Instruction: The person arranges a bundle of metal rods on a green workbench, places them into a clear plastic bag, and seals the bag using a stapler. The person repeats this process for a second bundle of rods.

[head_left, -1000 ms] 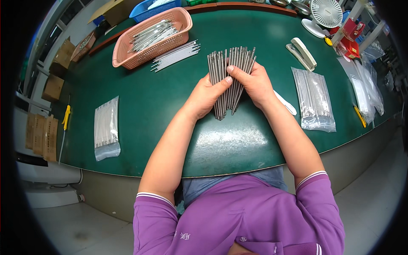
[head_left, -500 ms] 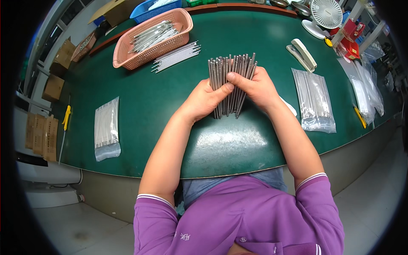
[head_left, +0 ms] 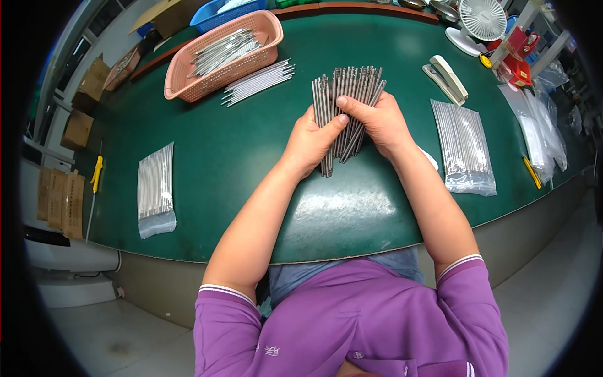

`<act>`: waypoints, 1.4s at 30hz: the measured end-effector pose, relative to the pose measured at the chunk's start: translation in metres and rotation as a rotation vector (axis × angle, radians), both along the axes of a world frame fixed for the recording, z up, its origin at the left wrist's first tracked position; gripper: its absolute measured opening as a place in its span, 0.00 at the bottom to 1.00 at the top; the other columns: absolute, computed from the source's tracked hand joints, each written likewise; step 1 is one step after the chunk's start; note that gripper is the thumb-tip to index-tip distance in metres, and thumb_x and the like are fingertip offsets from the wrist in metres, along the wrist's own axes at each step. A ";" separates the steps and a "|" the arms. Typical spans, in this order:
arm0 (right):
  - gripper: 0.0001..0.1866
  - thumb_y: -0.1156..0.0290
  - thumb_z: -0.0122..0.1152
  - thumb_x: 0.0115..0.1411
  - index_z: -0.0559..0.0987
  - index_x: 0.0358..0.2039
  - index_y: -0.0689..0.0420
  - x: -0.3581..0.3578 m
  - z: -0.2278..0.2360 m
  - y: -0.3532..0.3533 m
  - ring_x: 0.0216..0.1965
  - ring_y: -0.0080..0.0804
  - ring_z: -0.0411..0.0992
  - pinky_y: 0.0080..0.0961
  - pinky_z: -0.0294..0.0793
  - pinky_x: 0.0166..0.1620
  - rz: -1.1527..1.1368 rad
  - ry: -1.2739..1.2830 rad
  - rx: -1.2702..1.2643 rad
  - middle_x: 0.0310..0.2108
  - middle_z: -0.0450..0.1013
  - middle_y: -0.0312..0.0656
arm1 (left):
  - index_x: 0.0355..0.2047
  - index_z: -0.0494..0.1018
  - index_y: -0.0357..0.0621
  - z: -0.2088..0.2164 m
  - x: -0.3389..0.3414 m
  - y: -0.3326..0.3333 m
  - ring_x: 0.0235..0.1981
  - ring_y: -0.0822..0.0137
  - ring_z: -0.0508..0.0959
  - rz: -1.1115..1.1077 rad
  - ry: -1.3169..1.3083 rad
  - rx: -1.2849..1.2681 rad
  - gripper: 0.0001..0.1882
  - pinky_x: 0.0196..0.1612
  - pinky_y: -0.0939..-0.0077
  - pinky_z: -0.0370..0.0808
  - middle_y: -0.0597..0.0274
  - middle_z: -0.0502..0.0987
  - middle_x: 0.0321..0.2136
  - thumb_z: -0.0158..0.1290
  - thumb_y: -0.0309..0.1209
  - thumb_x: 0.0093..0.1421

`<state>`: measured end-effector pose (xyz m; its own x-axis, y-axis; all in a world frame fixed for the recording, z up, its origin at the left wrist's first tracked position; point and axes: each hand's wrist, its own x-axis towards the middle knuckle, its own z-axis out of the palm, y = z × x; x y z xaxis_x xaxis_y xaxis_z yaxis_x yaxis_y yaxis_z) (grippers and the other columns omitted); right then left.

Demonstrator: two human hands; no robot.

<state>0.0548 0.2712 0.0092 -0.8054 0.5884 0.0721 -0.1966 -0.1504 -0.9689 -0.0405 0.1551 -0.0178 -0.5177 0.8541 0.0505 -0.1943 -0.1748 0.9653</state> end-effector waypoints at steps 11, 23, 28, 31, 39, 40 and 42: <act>0.15 0.68 0.67 0.56 0.79 0.42 0.60 -0.001 -0.004 0.005 0.38 0.24 0.75 0.23 0.75 0.43 0.032 -0.017 -0.004 0.37 0.78 0.38 | 0.55 0.64 0.37 -0.003 -0.004 0.000 0.48 0.70 0.74 -0.044 -0.033 -0.067 0.22 0.53 0.73 0.72 0.60 0.73 0.48 0.50 0.36 0.66; 0.14 0.69 0.67 0.55 0.80 0.40 0.61 0.003 0.000 0.003 0.35 0.24 0.75 0.24 0.76 0.41 0.032 -0.053 0.055 0.36 0.78 0.39 | 0.57 0.63 0.38 -0.001 -0.006 -0.003 0.47 0.71 0.73 -0.141 0.047 -0.076 0.23 0.51 0.72 0.72 0.60 0.73 0.48 0.50 0.38 0.66; 0.14 0.69 0.67 0.55 0.80 0.40 0.61 0.004 0.003 0.003 0.35 0.24 0.75 0.23 0.75 0.41 0.044 -0.073 0.038 0.36 0.78 0.39 | 0.56 0.63 0.38 0.003 -0.003 -0.003 0.47 0.71 0.73 -0.134 0.050 -0.096 0.23 0.51 0.73 0.72 0.62 0.73 0.48 0.50 0.38 0.67; 0.14 0.68 0.67 0.56 0.79 0.41 0.61 0.003 0.000 0.005 0.36 0.24 0.75 0.23 0.75 0.41 0.069 -0.033 -0.006 0.36 0.78 0.39 | 0.56 0.64 0.39 0.002 -0.002 -0.002 0.47 0.71 0.73 -0.113 0.012 -0.074 0.22 0.51 0.73 0.72 0.62 0.73 0.47 0.50 0.38 0.67; 0.16 0.66 0.67 0.57 0.79 0.42 0.61 0.001 -0.004 0.010 0.36 0.24 0.75 0.23 0.75 0.42 0.106 -0.046 -0.025 0.36 0.78 0.39 | 0.54 0.66 0.39 0.000 -0.004 -0.002 0.45 0.74 0.73 -0.090 -0.013 -0.073 0.20 0.50 0.76 0.72 0.63 0.75 0.45 0.51 0.37 0.66; 0.16 0.65 0.67 0.57 0.79 0.42 0.61 0.001 -0.004 0.010 0.36 0.24 0.75 0.23 0.75 0.42 0.107 -0.044 -0.027 0.37 0.78 0.39 | 0.54 0.66 0.39 0.000 -0.003 -0.002 0.45 0.74 0.73 -0.091 -0.035 -0.070 0.20 0.50 0.76 0.72 0.64 0.75 0.45 0.51 0.37 0.66; 0.16 0.66 0.67 0.56 0.79 0.42 0.60 0.001 -0.003 0.007 0.37 0.24 0.75 0.24 0.75 0.42 0.099 -0.043 -0.027 0.37 0.78 0.39 | 0.54 0.66 0.39 0.000 -0.004 -0.002 0.45 0.74 0.73 -0.104 -0.048 -0.081 0.21 0.50 0.76 0.72 0.63 0.74 0.45 0.52 0.37 0.66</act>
